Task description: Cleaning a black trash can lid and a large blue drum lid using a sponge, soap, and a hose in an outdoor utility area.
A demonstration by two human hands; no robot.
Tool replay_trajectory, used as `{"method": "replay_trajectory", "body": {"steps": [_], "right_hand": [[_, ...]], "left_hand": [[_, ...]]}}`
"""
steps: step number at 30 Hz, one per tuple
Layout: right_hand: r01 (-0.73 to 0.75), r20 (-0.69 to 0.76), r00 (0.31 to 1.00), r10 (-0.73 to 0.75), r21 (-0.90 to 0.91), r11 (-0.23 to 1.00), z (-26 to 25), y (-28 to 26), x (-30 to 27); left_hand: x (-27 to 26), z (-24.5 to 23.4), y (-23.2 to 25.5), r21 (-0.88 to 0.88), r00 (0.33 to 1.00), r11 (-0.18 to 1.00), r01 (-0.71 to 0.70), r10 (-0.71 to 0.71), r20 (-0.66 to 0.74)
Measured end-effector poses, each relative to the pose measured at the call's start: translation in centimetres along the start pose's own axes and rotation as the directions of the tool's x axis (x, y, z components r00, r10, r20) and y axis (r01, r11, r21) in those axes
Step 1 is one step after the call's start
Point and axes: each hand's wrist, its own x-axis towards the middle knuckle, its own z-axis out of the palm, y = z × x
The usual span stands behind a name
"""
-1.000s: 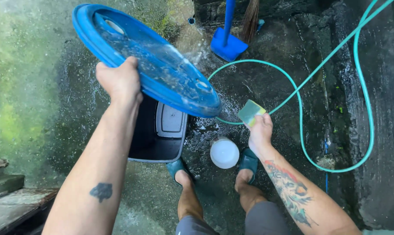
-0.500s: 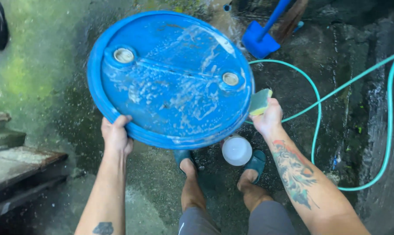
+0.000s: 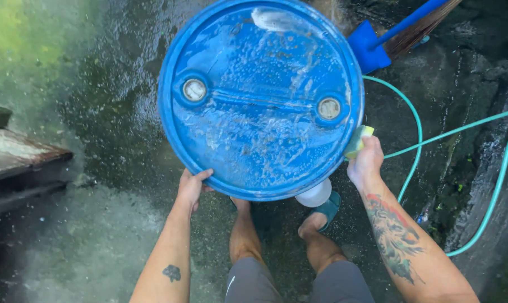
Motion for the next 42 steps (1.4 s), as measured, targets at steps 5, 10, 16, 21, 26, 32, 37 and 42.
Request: {"method": "replay_trajectory", "body": {"steps": [5, 10, 16, 21, 26, 32, 37, 42], "right_hand": [[0.518, 0.265, 0.826, -0.498, -0.704, 0.486, 6.3, -1.5, -5.3], [0.787, 0.834, 0.455, -0.312, -0.54, -0.297, 11.2, 4.0, -6.7], [0.935, 0.929, 0.334, -0.161, -0.348, -0.066, 22.1, 12.1, -10.9], [0.992, 0.986, 0.122, 0.118, -0.124, 0.013, 21.9, 9.8, -13.1], [0.994, 0.816, 0.036, 0.577, 0.029, -0.103, 19.3, 6.6, -9.3], [0.968, 0.991, 0.124, 0.039, -0.112, -0.226, 29.9, 14.0, -8.7], [0.993, 0.977, 0.085, 0.195, -0.068, -0.093, 27.8, 12.8, -11.4], [0.997, 0.892, -0.061, 0.448, 0.078, -0.019, 21.2, 7.1, -7.7]], "left_hand": [[1.1, -0.6, -1.2, -0.002, 0.992, 0.996, -0.088, 0.088, 0.09], [1.2, 0.2, -1.4, -0.145, 0.999, 0.988, -0.048, 0.048, -0.006], [1.3, 0.3, -1.3, -0.255, 0.997, 0.966, -0.044, 0.059, 0.053], [0.7, 0.4, 1.5, -0.295, 0.995, 0.954, -0.056, 0.076, 0.057], [1.1, 0.8, 1.9, -0.274, 0.999, 0.962, 0.007, 0.002, 0.032], [1.9, 0.9, 1.3, -0.297, 0.997, 0.954, 0.03, -0.006, 0.081], [3.0, 0.9, 0.4, -0.306, 0.996, 0.952, 0.014, 0.013, 0.086], [2.9, 0.9, -0.2, -0.345, 0.995, 0.939, 0.014, 0.022, 0.099]]}}
